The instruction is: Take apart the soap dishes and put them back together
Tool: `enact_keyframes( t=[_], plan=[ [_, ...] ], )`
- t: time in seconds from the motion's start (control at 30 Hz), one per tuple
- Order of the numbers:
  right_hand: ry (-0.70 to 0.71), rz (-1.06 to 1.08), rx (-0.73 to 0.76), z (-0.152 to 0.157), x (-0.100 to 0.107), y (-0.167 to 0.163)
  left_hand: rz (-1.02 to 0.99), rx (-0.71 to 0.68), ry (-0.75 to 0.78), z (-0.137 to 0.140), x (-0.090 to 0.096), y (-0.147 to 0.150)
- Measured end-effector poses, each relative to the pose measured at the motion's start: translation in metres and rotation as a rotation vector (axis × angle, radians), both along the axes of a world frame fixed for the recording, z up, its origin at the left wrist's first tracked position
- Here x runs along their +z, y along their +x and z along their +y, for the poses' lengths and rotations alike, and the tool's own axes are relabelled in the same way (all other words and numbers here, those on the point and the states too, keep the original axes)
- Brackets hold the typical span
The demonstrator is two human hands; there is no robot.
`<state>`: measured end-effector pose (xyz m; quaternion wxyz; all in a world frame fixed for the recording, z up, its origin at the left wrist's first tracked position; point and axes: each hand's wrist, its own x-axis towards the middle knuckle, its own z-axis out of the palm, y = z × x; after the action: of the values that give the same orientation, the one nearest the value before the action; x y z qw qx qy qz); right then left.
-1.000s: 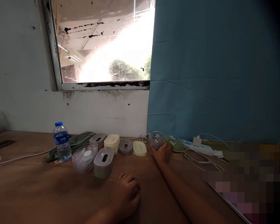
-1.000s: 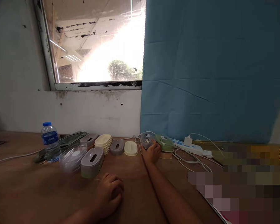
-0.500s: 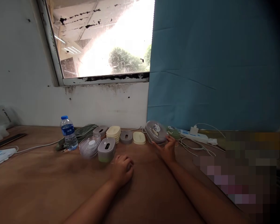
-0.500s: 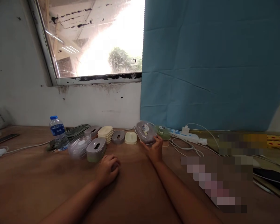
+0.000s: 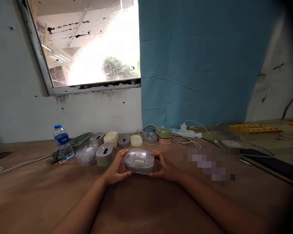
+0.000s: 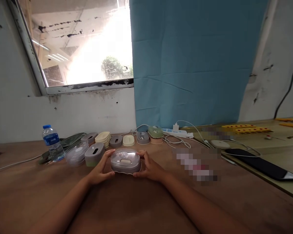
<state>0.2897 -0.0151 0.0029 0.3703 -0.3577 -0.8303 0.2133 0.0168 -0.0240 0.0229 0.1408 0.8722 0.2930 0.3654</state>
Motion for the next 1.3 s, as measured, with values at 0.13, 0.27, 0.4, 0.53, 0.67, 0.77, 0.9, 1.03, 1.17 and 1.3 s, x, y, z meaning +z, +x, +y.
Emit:
enact_keyframes(
  t=[0.13,0.27,0.4,0.53,0.67,0.77,0.9,1.03,1.17,1.3],
  plan=[
    [-0.105,-0.085,0.016,-0.012,0.009,0.001,0.043,-0.025,-0.085,0.001,-0.004,0.002],
    [-0.144,-0.157,0.049,-0.018,0.011,0.002,0.094,-0.067,-0.143,0.002,-0.003,0.001],
    [-0.175,-0.168,0.046,-0.014,0.009,0.004,0.095,-0.044,-0.137,0.001,-0.001,0.002],
    [-0.173,-0.181,0.064,-0.014,0.009,0.005,0.108,-0.032,-0.145,0.0,-0.001,0.003],
    [-0.182,-0.216,0.046,-0.016,0.013,0.004,0.111,-0.05,-0.143,0.001,0.0,0.002],
    [-0.19,-0.238,0.04,-0.017,0.015,0.003,0.109,-0.054,-0.137,0.001,0.0,0.001],
    [-0.213,-0.254,0.046,-0.018,0.018,0.003,0.118,-0.052,-0.141,0.001,0.003,0.001],
    [-0.201,-0.273,0.051,-0.019,0.02,0.004,0.134,-0.024,-0.145,-0.001,0.006,0.002],
    [-0.183,-0.289,0.066,-0.019,0.02,0.004,0.127,-0.008,-0.152,0.0,0.005,0.003],
    [-0.198,-0.291,0.068,-0.019,0.019,0.004,0.115,-0.003,-0.149,0.0,0.005,0.003]
  ],
)
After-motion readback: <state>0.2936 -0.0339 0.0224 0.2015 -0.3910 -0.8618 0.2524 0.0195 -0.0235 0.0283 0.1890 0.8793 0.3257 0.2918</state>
